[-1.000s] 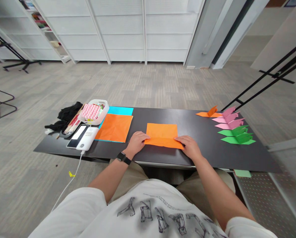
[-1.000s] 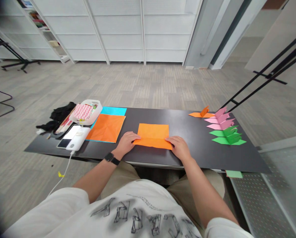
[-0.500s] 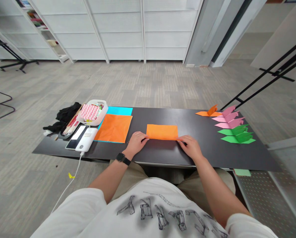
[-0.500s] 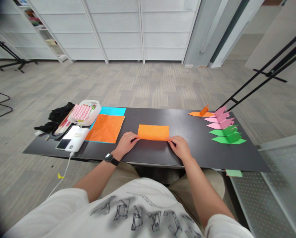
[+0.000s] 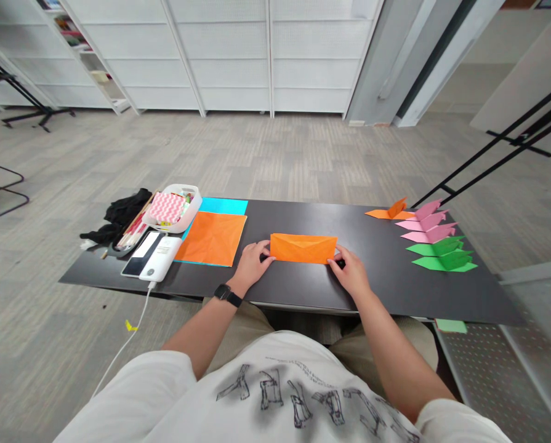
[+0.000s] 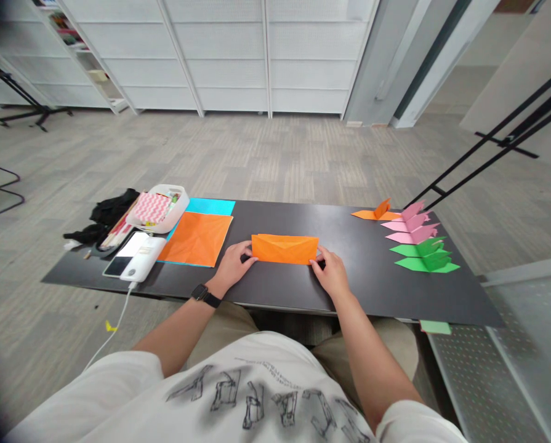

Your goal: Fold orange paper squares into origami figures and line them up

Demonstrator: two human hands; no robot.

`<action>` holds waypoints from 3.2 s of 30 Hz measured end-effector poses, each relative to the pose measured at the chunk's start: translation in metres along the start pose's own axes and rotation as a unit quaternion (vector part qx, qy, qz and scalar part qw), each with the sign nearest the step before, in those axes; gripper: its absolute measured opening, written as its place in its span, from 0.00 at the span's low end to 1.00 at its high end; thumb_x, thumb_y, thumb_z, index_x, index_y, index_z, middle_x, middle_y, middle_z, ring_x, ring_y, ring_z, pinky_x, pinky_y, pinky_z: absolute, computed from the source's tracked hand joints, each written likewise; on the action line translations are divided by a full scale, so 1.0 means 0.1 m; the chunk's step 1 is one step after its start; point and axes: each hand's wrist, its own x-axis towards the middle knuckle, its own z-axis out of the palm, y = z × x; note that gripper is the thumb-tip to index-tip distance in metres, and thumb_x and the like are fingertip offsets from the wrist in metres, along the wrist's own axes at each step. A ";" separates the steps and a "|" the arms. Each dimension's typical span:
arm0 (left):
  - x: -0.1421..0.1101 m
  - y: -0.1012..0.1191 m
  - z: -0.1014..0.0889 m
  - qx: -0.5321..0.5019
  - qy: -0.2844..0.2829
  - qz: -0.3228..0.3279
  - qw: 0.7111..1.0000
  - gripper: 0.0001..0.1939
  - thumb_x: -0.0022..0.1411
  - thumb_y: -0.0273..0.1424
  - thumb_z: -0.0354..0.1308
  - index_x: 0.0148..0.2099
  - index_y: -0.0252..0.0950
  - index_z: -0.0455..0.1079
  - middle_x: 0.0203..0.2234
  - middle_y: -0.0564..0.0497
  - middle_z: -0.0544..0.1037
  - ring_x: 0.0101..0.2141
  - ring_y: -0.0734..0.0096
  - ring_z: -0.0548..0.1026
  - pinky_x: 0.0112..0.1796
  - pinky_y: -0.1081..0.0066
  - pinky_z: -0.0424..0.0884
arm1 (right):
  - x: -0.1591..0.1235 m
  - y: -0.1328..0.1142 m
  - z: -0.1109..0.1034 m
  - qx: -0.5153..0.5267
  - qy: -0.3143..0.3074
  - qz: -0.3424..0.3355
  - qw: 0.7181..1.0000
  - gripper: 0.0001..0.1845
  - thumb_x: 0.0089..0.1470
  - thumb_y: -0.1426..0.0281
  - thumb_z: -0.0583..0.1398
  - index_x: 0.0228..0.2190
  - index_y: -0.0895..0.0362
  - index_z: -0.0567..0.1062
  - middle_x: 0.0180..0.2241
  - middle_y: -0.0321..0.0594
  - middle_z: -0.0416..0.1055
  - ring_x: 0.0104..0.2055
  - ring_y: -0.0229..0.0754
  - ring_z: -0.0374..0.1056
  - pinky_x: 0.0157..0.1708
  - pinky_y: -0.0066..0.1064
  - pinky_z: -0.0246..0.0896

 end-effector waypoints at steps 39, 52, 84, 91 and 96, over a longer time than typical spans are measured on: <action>0.10 0.88 0.21 0.173 -0.022 0.169 0.970 0.27 0.75 0.30 0.53 0.73 0.39 0.65 0.74 0.40 0.63 0.76 0.49 0.55 0.75 0.41 0.50 | -0.02 -0.03 -0.01 -0.072 -0.017 -0.053 0.996 0.30 0.68 0.64 0.58 0.69 0.53 0.69 0.38 0.44 0.81 0.43 0.57 0.75 0.51 0.51 0.70; 0.25 0.77 0.66 0.181 -0.069 0.118 0.974 0.32 0.77 0.42 0.53 0.77 0.35 0.60 0.75 0.37 0.62 0.74 0.43 0.60 0.74 0.41 0.50 | -0.02 -0.05 -0.02 -0.088 -0.024 -0.060 0.994 0.28 0.69 0.63 0.57 0.68 0.52 0.71 0.39 0.45 0.81 0.44 0.56 0.75 0.51 0.51 0.70; 0.23 0.77 0.68 0.177 -0.078 0.086 0.977 0.28 0.77 0.42 0.51 0.75 0.45 0.65 0.76 0.42 0.61 0.75 0.40 0.57 0.71 0.25 0.44 | -0.02 -0.10 -0.07 -0.130 0.000 -0.038 0.991 0.19 0.68 0.67 0.57 0.55 0.52 0.81 0.41 0.47 0.79 0.45 0.55 0.71 0.50 0.47 0.67; 0.22 0.80 0.66 0.221 -0.099 0.083 0.967 0.30 0.79 0.43 0.44 0.78 0.44 0.61 0.77 0.44 0.57 0.76 0.44 0.55 0.73 0.29 0.44 | -0.17 -0.47 0.04 -0.111 0.016 -0.097 0.989 0.17 0.69 0.69 0.59 0.54 0.53 0.81 0.52 0.48 0.78 0.56 0.53 0.70 0.59 0.49 0.65; 0.22 0.78 0.67 0.234 -0.110 0.084 0.962 0.31 0.79 0.40 0.41 0.79 0.43 0.59 0.78 0.45 0.55 0.77 0.44 0.53 0.73 0.29 0.43 | -0.28 -0.73 0.22 -0.136 -0.048 -0.084 0.986 0.19 0.70 0.68 0.59 0.58 0.51 0.80 0.55 0.49 0.77 0.57 0.54 0.69 0.61 0.50 0.63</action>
